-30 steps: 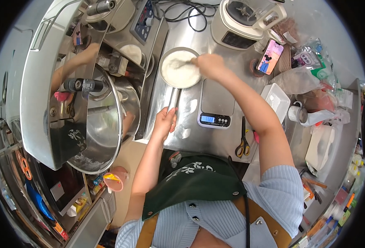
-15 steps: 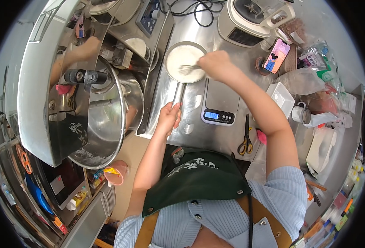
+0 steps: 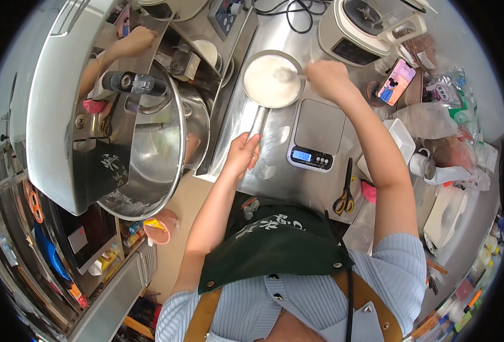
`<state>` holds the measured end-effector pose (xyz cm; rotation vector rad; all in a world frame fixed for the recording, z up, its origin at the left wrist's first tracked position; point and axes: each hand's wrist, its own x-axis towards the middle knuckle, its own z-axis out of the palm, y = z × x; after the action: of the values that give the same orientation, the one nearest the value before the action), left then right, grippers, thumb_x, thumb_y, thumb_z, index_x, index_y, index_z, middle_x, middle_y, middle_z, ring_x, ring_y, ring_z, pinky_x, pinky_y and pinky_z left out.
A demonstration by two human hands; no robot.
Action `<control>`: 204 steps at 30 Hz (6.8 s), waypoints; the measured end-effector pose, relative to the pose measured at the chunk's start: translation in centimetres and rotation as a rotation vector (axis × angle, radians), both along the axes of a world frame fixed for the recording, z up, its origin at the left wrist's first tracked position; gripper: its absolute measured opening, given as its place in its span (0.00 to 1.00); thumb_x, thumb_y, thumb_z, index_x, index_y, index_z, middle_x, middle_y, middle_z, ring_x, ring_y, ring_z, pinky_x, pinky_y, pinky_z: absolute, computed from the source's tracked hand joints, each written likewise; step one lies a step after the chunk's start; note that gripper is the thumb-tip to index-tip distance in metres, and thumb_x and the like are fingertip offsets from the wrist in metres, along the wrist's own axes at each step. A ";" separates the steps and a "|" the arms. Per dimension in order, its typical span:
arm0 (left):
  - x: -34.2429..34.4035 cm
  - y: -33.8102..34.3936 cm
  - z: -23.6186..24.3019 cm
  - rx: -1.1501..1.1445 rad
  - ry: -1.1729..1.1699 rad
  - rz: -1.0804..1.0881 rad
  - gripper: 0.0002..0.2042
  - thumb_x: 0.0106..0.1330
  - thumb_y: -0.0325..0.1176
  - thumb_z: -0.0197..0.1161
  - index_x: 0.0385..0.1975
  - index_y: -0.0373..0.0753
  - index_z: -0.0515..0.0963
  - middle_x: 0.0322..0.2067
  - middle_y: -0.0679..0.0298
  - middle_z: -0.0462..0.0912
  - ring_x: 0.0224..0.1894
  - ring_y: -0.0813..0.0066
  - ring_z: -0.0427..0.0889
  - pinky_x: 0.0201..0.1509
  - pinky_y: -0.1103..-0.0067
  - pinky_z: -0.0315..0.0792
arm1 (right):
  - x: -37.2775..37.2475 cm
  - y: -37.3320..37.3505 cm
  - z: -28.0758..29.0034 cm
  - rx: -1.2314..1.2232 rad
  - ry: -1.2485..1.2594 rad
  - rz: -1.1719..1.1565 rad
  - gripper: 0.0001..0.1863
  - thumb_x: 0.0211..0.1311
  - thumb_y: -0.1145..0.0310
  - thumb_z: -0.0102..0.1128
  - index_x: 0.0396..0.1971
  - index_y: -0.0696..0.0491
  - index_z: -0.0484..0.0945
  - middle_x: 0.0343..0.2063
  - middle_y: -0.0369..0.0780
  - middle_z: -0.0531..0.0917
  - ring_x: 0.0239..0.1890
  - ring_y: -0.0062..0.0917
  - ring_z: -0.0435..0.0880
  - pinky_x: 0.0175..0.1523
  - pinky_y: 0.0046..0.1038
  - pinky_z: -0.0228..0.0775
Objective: Measuring yeast from a packet, mixing it into a liquid base, and weighing out flour from a bulk container into a tray.
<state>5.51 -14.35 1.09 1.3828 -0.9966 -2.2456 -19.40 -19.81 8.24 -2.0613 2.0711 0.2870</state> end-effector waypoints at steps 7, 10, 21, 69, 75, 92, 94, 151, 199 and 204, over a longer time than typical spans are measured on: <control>0.1 0.0 0.0 -0.016 0.006 -0.023 0.11 0.63 0.35 0.47 0.36 0.32 0.67 0.14 0.69 0.66 0.07 0.86 0.57 0.08 0.88 0.51 | 0.1 -0.5 -1.6 -0.046 -0.105 -0.087 0.11 0.43 0.75 0.49 0.28 0.53 0.78 0.27 0.43 0.80 0.33 0.35 0.79 0.35 0.34 0.71; 0.0 0.0 0.0 -0.009 -0.005 0.007 0.11 0.63 0.34 0.48 0.36 0.31 0.67 0.13 0.70 0.65 0.07 0.86 0.55 0.08 0.86 0.50 | 0.2 0.7 0.5 0.150 -0.009 0.073 0.11 0.44 0.75 0.49 0.29 0.52 0.78 0.27 0.43 0.79 0.33 0.36 0.79 0.34 0.34 0.71; 0.2 0.1 -0.8 -0.001 0.000 -0.011 0.11 0.63 0.35 0.47 0.36 0.33 0.66 0.14 0.70 0.65 0.07 0.86 0.57 0.08 0.88 0.51 | 1.5 0.5 -0.4 0.087 -0.141 0.038 0.10 0.43 0.75 0.50 0.27 0.52 0.79 0.28 0.44 0.79 0.32 0.34 0.79 0.32 0.33 0.70; -5.8 5.0 -5.1 -0.894 -0.362 -0.595 0.37 0.42 0.20 0.62 0.56 0.36 0.55 0.39 0.53 0.64 0.37 0.64 0.70 0.44 0.79 0.67 | -13.5 34.3 -8.0 -0.329 -0.103 -1.249 0.10 0.43 0.66 0.53 0.22 0.57 0.76 0.24 0.48 0.78 0.32 0.40 0.77 0.37 0.36 0.68; -7.9 4.1 -5.7 -0.856 -0.356 -0.831 0.46 0.38 0.19 0.64 0.60 0.39 0.44 0.40 0.51 0.61 0.40 0.61 0.69 0.45 0.77 0.67 | -15.8 36.2 -11.0 -0.409 -0.327 -1.235 0.10 0.42 0.68 0.55 0.23 0.59 0.76 0.22 0.47 0.78 0.27 0.37 0.78 0.36 0.32 0.68; -2.6 7.0 -7.2 -0.626 -0.349 -0.433 0.30 0.46 0.20 0.58 0.53 0.32 0.58 0.34 0.57 0.67 0.24 0.76 0.70 0.29 0.82 0.70 | 2.6 24.9 -7.0 -0.699 -1.703 -1.453 0.11 0.51 0.75 0.53 0.32 0.62 0.64 0.24 0.43 0.76 0.20 0.25 0.78 0.24 0.21 0.73; -0.9 7.6 -6.2 -0.521 -0.358 -0.363 0.26 0.49 0.20 0.56 0.51 0.33 0.61 0.32 0.62 0.68 0.23 0.81 0.69 0.26 0.84 0.71 | 4.9 23.8 -6.9 -0.687 -1.784 -1.459 0.10 0.52 0.75 0.53 0.32 0.62 0.64 0.25 0.43 0.76 0.22 0.26 0.79 0.25 0.21 0.73; 7.1 17.0 -5.8 -0.362 -0.586 -0.072 0.13 0.56 0.27 0.54 0.42 0.33 0.70 0.25 0.66 0.71 0.21 0.82 0.70 0.21 0.86 0.69 | -4.1 33.5 -13.3 -0.384 -0.411 -0.919 0.02 0.47 0.74 0.52 0.23 0.54 0.73 0.27 0.43 0.73 0.31 0.38 0.74 0.33 0.36 0.65; 21.0 23.0 -4.6 -0.079 -0.346 0.441 0.07 0.60 0.25 0.49 0.35 0.32 0.71 0.26 0.63 0.75 0.21 0.80 0.73 0.24 0.86 0.70 | 5.8 28.3 -11.4 -0.295 -0.252 -0.460 0.07 0.41 0.71 0.58 0.15 0.55 0.69 0.52 0.40 0.66 0.31 0.35 0.77 0.34 0.33 0.69; 20.6 23.0 -4.5 -0.085 -0.342 0.451 0.07 0.60 0.25 0.48 0.35 0.32 0.71 0.25 0.63 0.75 0.20 0.80 0.73 0.24 0.86 0.70 | 5.5 28.9 -11.5 -0.372 -0.291 -0.490 0.07 0.41 0.70 0.58 0.16 0.55 0.70 0.52 0.41 0.66 0.32 0.35 0.77 0.35 0.34 0.69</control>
<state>26.10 8.61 -3.39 1.7815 -0.7655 -1.6603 -13.88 9.06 -3.25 -1.5500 2.4705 -0.4772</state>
